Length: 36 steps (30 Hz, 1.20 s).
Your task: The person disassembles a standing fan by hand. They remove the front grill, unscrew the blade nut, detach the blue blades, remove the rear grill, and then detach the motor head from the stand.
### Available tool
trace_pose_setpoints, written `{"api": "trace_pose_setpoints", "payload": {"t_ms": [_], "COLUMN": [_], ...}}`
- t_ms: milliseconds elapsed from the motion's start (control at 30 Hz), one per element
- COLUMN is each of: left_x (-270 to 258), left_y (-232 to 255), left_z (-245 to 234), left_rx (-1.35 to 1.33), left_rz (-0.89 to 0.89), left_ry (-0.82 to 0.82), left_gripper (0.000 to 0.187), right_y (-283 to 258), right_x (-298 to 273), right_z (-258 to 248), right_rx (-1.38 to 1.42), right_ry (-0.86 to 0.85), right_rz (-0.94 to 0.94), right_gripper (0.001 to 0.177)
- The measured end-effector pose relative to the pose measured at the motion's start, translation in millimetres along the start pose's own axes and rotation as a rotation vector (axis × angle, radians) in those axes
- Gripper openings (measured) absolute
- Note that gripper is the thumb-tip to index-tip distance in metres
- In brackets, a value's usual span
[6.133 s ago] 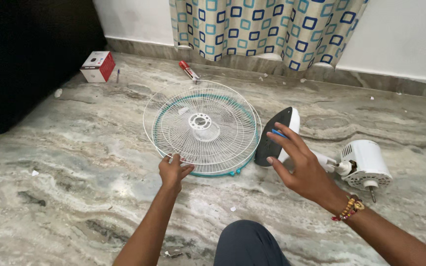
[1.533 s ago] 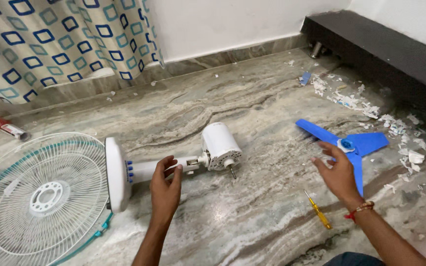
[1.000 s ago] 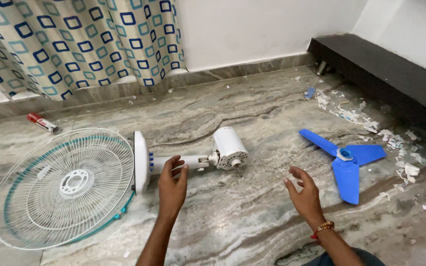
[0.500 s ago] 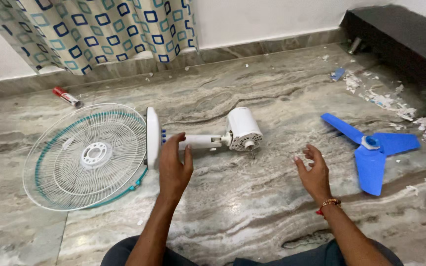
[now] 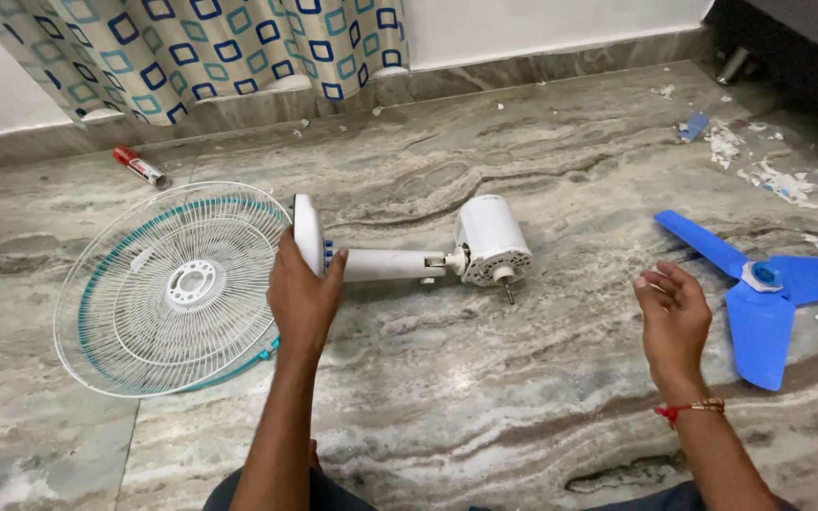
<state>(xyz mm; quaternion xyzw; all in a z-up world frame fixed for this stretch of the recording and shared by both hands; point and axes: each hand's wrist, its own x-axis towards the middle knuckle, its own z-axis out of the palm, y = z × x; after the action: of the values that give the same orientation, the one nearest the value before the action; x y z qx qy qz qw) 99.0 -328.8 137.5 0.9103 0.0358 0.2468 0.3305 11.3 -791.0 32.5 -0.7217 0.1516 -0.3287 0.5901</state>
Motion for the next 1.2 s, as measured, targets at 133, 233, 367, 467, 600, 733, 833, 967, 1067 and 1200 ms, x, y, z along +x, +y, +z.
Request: {"api": "trace_pose_setpoints", "payload": {"t_ms": [133,233,367,467,600,733,833,967,1067,1200], "left_x": [-1.7,-3.1,-6.1,-8.7,-18.7,-31.8,-39.9,-35.1,-29.4,-24.7], "left_y": [-0.7,0.8,4.9,13.2,32.3,50.1,56.7,51.6,42.9,30.3], "left_z": [4.3,3.6,2.4,2.1,-3.8,-16.0,-21.2,-21.3,-14.5,1.4], "left_rx": [0.002,0.024,0.052,0.086,0.166,0.047,-0.044,-0.072,-0.061,-0.274], "left_rz": [-0.014,-0.019,-0.028,-0.066,0.088,-0.091,-0.148,-0.081,-0.152,0.078], "left_ry": [0.032,0.040,0.016,-0.052,0.040,-0.193,-0.222,-0.133,-0.163,-0.087], "left_gripper": [0.073,0.067,0.066,0.067,0.065,0.076,0.070,0.060,0.066,0.095], "right_y": [-15.6,-22.3,-25.0,-24.5,-16.6,2.0,16.2,27.0,28.5,23.4], "right_x": [-5.4,-10.1,-18.3,-22.9,-24.3,-25.1,-25.4,-25.7,-25.8,-24.9], "right_z": [10.4,20.2,29.0,31.5,33.6,34.5,36.4,36.5,30.9,27.2], "right_rx": [0.070,0.079,0.025,-0.075,-0.053,-0.082,-0.101,-0.097,-0.107,-0.137], "right_ry": [-0.022,-0.066,-0.163,-0.227,-0.275,-0.316,-0.351,-0.371,-0.368,-0.341], "right_rz": [0.185,0.305,0.327,0.301,0.269,0.272,0.248,0.192,0.202,0.203], "right_gripper": [0.041,0.041,0.039,0.038,0.037,0.039,0.039,0.040,0.040,0.039]}}
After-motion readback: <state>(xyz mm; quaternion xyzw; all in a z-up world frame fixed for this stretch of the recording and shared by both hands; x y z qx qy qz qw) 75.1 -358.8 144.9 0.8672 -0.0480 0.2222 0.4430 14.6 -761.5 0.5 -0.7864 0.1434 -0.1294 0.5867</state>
